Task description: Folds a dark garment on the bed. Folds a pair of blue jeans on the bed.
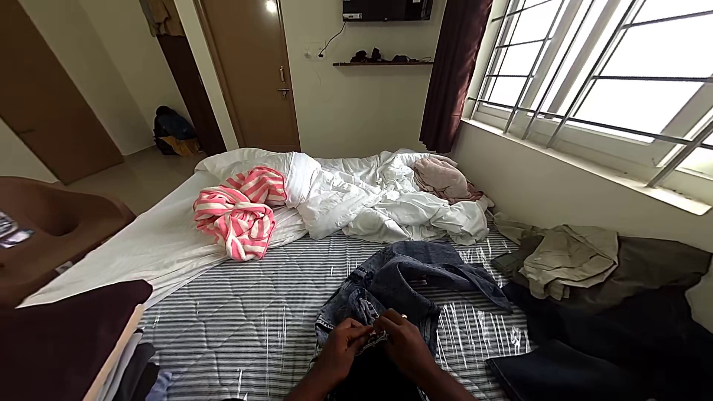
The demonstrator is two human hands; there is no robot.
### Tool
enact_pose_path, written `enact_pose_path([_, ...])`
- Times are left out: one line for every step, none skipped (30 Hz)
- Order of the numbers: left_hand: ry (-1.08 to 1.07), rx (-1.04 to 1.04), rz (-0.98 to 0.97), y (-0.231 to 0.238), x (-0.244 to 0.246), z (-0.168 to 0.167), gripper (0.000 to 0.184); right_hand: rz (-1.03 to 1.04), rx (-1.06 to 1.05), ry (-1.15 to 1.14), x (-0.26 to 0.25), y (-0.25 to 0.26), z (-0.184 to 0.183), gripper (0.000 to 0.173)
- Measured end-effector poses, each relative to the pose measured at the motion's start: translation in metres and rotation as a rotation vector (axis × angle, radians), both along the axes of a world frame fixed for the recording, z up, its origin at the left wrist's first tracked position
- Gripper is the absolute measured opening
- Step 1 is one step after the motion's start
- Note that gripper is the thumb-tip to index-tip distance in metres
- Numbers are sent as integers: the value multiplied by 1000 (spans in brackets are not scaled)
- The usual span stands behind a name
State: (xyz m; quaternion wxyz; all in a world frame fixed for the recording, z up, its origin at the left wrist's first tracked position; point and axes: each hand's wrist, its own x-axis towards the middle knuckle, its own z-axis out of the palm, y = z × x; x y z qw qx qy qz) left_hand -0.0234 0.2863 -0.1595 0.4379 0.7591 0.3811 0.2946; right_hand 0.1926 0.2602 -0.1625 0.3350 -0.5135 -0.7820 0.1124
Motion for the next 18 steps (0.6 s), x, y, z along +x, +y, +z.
enact_pose_path([33, 31, -7, 0, 1, 1, 28, -1, 6, -5, 1, 0, -2, 14])
enact_pose_path([62, 60, -18, 0, 2, 2, 28, -1, 5, -15, 1, -1, -3, 14])
enact_pose_path([93, 83, -30, 0, 3, 3, 27, 4, -1, -26, 2, -1, -4, 15])
enact_pose_path([121, 102, -46, 0, 2, 3, 27, 15, -7, -33, 3, -2, -4, 16])
enact_pose_path([150, 121, -66, 2, 2, 2, 27, 29, -13, -39, 3, -1, -4, 17])
enact_pose_path([183, 141, -85, 3, 2, 1, 27, 40, -24, -52, 4, -1, -4, 19])
enact_pose_path([213, 164, -98, 3, 3, -1, 28, 49, -35, -67, 4, -2, -4, 20])
enact_pose_path([242, 184, -105, 2, 4, -2, 28, 56, -50, -81, 4, -2, -4, 22])
enact_pose_path([256, 207, -103, 2, 4, -3, 29, 60, -65, -96, 3, -3, -4, 24])
enact_pose_path([251, 237, -84, 1, 5, -5, 29, 59, -73, -105, 1, -4, -3, 24])
enact_pose_path([230, 280, -48, 1, 5, -7, 28, 59, -75, -102, 0, -5, -1, 24])
enact_pose_path([218, 317, -14, 1, 6, -8, 28, 58, -69, -97, -2, -5, 0, 23])
enact_pose_path([225, 331, 5, 1, 7, -8, 30, 59, -71, -98, -2, -4, 1, 22])
enact_pose_path([259, 315, 2, 0, 7, -7, 31, 70, -96, -107, -1, -3, 1, 21])
enact_pose_path([318, 271, -21, -1, 6, -2, 32, 95, -148, -130, 0, -1, 3, 19])
enact_pose_path([384, 201, -56, -3, 4, 4, 31, 132, -223, -158, 0, 0, 5, 18])
enact_pose_path([427, 132, -81, -7, 0, 11, 31, 173, -301, -188, -1, 1, 8, 19])
enact_pose_path([427, 95, -74, -12, -7, 20, 31, 208, -353, -212, -1, 1, 9, 19])
